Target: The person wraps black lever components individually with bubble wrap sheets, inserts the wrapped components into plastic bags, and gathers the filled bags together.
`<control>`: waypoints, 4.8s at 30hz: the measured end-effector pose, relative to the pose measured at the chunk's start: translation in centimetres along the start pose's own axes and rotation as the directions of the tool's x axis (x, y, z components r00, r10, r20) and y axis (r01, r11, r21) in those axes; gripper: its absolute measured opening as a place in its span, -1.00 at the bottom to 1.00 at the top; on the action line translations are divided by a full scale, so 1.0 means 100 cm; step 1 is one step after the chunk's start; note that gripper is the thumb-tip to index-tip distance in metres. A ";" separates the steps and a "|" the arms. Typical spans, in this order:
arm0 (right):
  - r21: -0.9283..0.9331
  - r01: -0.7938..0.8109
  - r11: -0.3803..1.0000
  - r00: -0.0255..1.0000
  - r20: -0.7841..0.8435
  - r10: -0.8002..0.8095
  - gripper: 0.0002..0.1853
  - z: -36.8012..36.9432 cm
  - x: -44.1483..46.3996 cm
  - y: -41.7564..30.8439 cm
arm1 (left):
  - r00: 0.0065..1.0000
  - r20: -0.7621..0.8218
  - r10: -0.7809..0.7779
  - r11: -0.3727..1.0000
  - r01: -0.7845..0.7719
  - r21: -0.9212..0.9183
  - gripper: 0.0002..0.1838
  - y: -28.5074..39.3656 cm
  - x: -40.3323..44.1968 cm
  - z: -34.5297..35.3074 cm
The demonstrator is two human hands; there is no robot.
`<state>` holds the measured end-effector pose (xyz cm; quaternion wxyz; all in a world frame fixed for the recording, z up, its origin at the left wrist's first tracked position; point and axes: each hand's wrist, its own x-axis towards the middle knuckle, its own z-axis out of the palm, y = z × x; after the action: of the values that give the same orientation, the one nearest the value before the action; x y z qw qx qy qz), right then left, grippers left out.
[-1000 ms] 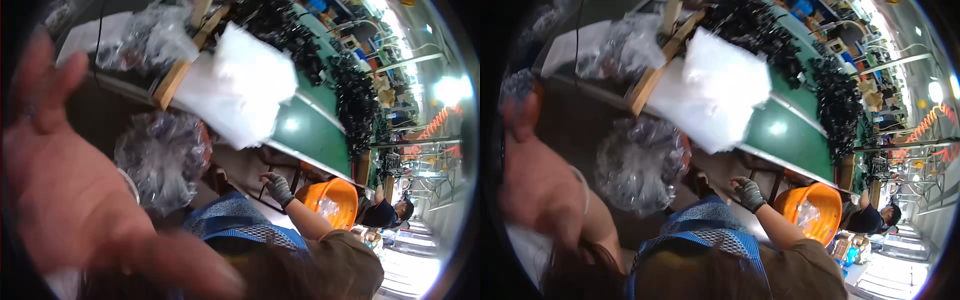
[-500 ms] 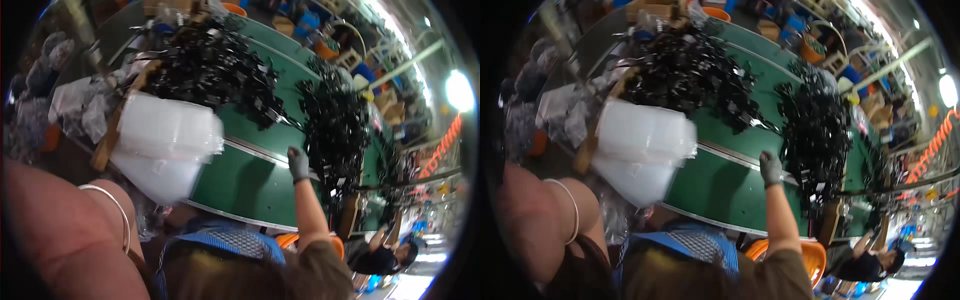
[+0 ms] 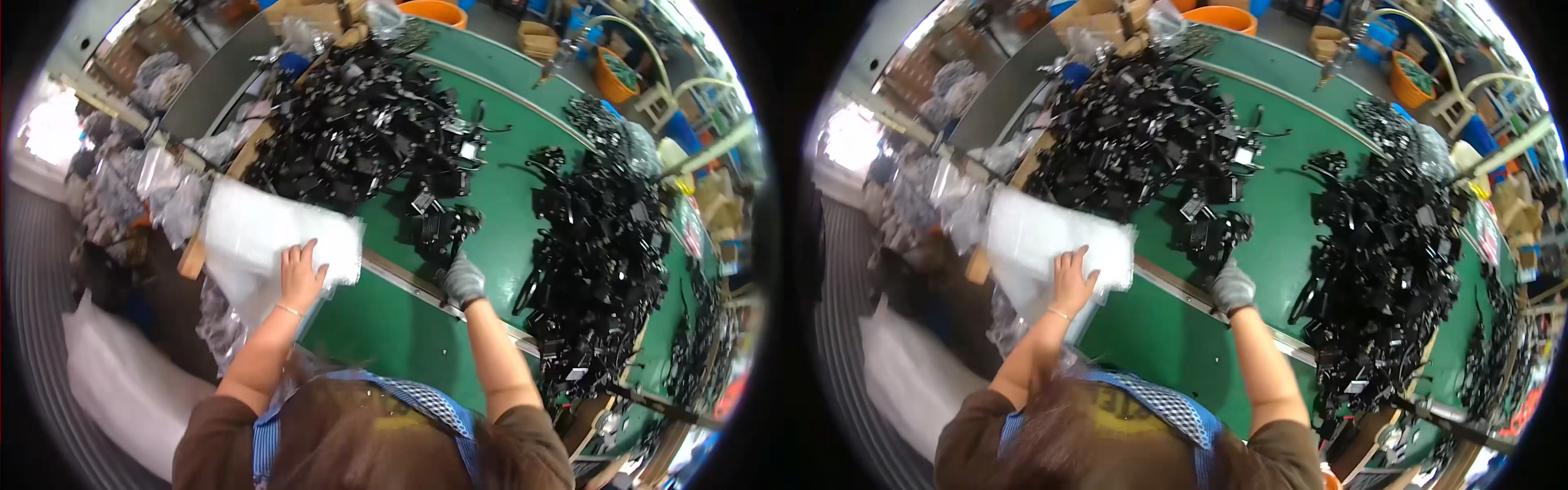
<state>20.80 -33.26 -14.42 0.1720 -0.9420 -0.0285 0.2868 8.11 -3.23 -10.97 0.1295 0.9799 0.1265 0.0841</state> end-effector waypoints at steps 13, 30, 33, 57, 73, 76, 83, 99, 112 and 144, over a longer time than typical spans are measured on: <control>0.453 -0.071 0.888 0.996 -0.009 0.085 -0.64 0.114 -0.064 0.022 | 0.986 -0.009 -0.165 0.969 0.161 -0.186 -0.76 -0.024 0.005 -0.031; 0.945 -0.003 0.328 0.868 -0.160 0.469 -0.64 0.094 -0.187 -0.005 | 0.930 0.363 -0.052 0.763 0.272 -0.587 -0.58 -0.066 0.027 -0.025; 0.902 0.115 0.417 0.921 -0.254 0.294 -0.64 0.084 -0.220 -0.044 | 0.930 0.349 -0.111 0.750 0.309 -0.584 -0.62 -0.060 0.038 -0.021; 0.745 0.212 0.633 0.977 -0.137 -0.166 -0.64 0.110 -0.151 -0.152 | 0.913 -0.326 0.244 0.742 -0.392 -0.543 -0.91 -0.078 0.028 -0.056; 0.876 0.089 0.474 0.996 -0.074 -0.051 -0.75 0.062 -0.229 -0.187 | 0.765 -0.435 0.474 0.752 -0.609 -0.251 -0.80 -0.047 -0.007 -0.148; 0.285 0.411 0.866 0.770 -0.618 -0.162 -0.72 0.080 -0.228 -0.179 | 0.811 -0.460 0.360 0.780 -0.533 -0.329 -0.83 -0.042 -0.009 -0.136; 0.996 -0.072 0.045 0.991 0.076 -0.114 -0.66 0.062 -0.224 -0.163 | 0.935 -0.284 0.212 0.894 -0.303 -0.330 -0.79 -0.049 0.012 -0.116; 0.745 0.242 0.621 0.970 -0.177 -0.166 -0.69 0.101 -0.239 -0.170 | 0.942 -0.322 -0.098 0.722 -0.156 -0.675 -0.90 -0.068 -0.023 -0.111; 0.620 0.431 0.656 0.896 -0.378 -0.232 -0.70 0.133 -0.243 -0.172 | 0.966 -0.235 -0.104 0.729 -0.087 -0.679 -0.86 -0.064 -0.045 -0.122; 0.808 0.411 0.422 0.911 -0.384 -0.152 -0.64 0.130 -0.212 -0.095 | 0.548 0.059 0.834 0.370 -0.478 -0.796 -0.91 0.065 -0.083 -0.114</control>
<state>-3.65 -23.59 -10.02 0.6762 -0.7290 -0.0149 0.1052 -0.56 -8.91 0.63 0.4696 0.8007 -0.3669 -0.0615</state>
